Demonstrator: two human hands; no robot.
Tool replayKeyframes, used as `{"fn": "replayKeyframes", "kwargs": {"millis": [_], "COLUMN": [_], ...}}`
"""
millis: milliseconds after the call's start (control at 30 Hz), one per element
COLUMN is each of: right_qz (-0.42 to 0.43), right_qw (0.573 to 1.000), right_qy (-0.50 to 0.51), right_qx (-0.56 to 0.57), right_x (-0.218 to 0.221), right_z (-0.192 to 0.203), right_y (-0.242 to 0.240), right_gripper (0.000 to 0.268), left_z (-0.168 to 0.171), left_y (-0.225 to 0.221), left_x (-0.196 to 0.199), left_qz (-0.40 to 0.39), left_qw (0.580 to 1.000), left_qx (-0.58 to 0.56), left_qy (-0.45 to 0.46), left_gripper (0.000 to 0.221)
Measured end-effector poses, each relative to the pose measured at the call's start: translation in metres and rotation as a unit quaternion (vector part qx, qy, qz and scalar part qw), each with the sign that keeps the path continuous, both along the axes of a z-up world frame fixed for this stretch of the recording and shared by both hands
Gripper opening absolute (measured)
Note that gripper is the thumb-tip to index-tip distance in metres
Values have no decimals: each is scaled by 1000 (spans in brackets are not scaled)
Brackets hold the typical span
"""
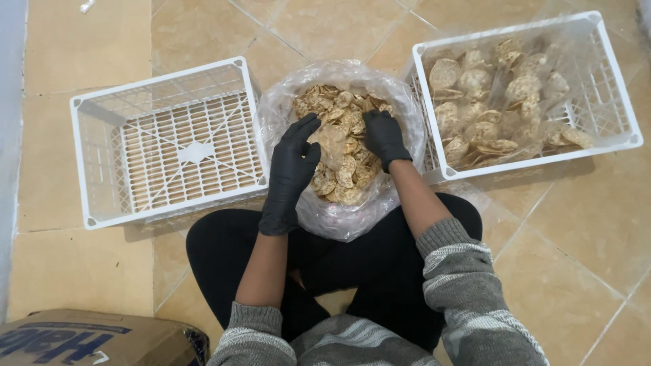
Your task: Sorting dried food items from a large plastic bag into white plastic baskets while sitting on the floor
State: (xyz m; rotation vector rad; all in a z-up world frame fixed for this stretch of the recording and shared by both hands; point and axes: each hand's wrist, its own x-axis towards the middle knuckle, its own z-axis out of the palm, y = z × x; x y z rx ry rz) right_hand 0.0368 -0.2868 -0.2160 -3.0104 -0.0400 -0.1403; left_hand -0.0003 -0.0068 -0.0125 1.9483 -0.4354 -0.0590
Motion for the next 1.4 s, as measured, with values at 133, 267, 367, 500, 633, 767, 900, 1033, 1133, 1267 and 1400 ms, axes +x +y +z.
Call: {"fn": "replayKeyframes", "kwargs": {"millis": [133,267,367,500,633,767,900,1033,1133,1267,1400], "right_qz": [12,-68,-83,-89,-130,-186,-121,-88,-44,-74,-153], "right_qw": [990,927,914,891,868,815,728,746,700,641,683], "right_qy": [-69,-112,-121,-147,-172,-133,-125,-133,-98,-140,-182], "right_qx": [124,350,378,420,446,533,663,647,706,751,691], "right_x": [-5,-15,-26,-44,-41,-59,-95,-106,-129,-126,-135], "right_z": [27,55,79,97,84,91,154,163,207,170,183], "right_y": [6,17,21,27,25,21,34,33,51,50,68], "right_gripper": [41,32,27,25,29,28,41,16,25,23,12], "left_z": [6,5,7,9,13,6,-3,-8,-6,-5,-15], "left_y": [2,6,8,11,9,9,8,6,4,-3,-16], "left_x": [-3,-2,-4,-8,-13,-13,-12,-10,-9,-9,-15], "left_qz": [6,11,18,18,23,22,12,12,14,-1,-26], "left_qw": [1000,1000,1000,999,999,999,998,998,997,995,993], "left_qx": [-1,5,9,16,29,35,47,54,70,76,84], "left_qy": [5,-4,-13,-27,-26,-31,-29,-37,-33,-57,-77], "left_gripper": [47,47,47,47,46,47,45,47,47,47,48]}}
